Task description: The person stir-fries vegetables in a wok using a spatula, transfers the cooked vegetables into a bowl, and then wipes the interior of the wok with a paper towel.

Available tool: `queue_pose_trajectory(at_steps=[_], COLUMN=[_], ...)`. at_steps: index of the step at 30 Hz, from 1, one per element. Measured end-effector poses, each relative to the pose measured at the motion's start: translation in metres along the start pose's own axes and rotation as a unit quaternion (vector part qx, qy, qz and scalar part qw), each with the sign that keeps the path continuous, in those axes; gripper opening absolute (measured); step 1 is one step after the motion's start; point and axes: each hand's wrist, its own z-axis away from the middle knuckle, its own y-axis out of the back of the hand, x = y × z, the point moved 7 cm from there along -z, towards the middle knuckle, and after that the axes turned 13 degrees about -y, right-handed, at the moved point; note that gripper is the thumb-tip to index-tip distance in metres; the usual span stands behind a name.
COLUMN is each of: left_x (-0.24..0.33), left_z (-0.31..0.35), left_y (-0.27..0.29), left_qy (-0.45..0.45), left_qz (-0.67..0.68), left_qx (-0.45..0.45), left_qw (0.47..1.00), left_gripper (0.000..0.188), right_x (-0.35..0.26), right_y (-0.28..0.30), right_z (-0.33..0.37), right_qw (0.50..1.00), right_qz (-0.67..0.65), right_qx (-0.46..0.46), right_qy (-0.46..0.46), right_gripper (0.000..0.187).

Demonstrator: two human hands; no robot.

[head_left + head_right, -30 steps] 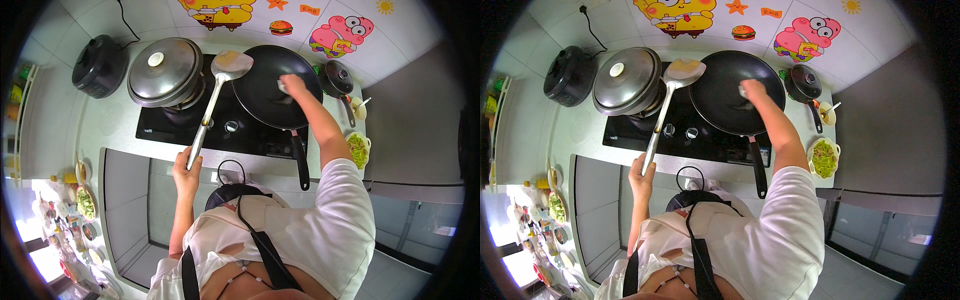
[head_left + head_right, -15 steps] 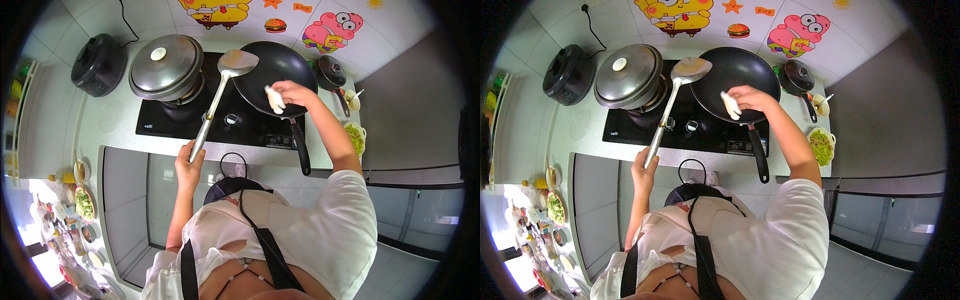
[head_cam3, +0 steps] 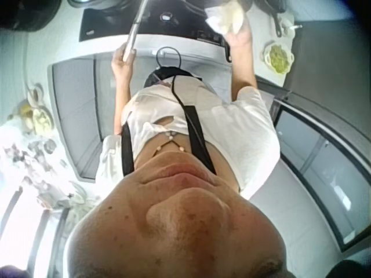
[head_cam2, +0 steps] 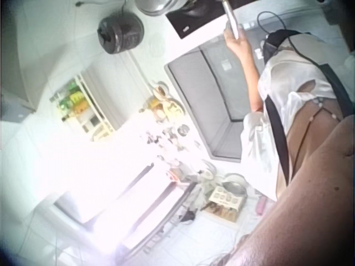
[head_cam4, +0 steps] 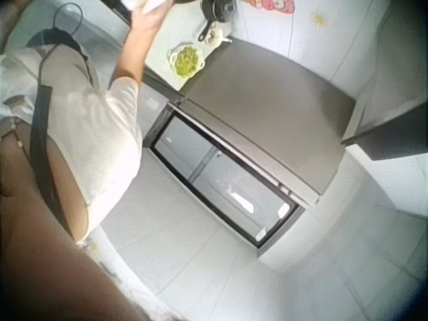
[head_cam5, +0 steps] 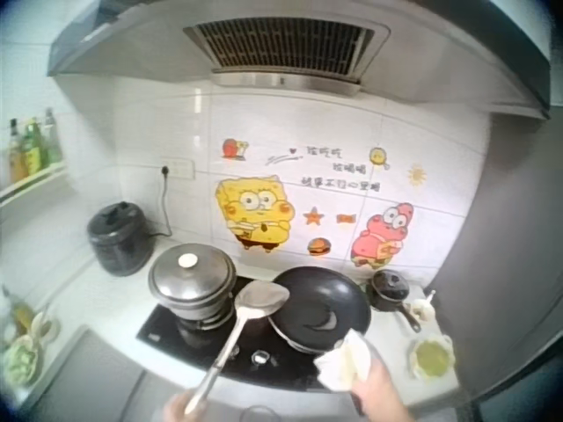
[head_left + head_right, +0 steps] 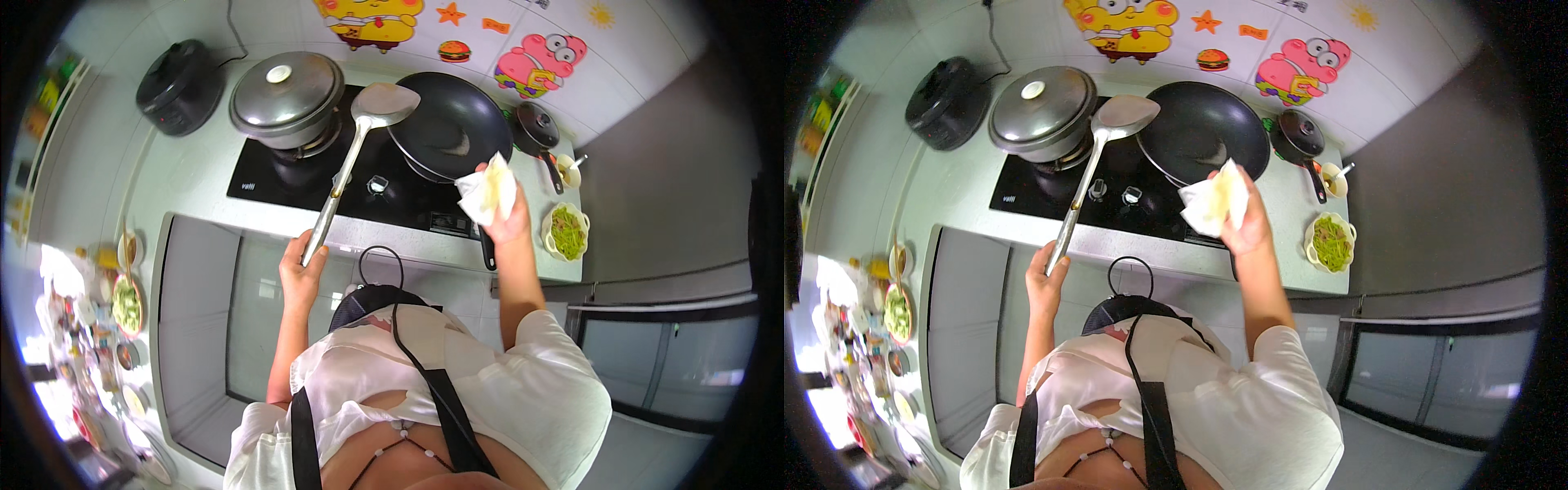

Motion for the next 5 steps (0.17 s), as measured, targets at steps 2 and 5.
queue_pose_trajectory(at_steps=[2,5], left_x=[0.004,0.006], left_z=[0.022,0.067], left_y=[0.018,0.04], left_qy=[0.008,0.072], left_qz=[-0.039,-0.084], left_qx=[0.032,0.068], left_qw=[0.999,0.992], left_gripper=[0.031,0.035], right_x=[0.025,0.073], right_y=[-0.021,-0.033], right_z=[0.002,-0.009], right_qw=[0.998,0.996], right_qz=[0.048,0.093], right_qx=[0.022,0.003], right_qy=[0.026,-0.008], right_gripper=[0.038,0.045])
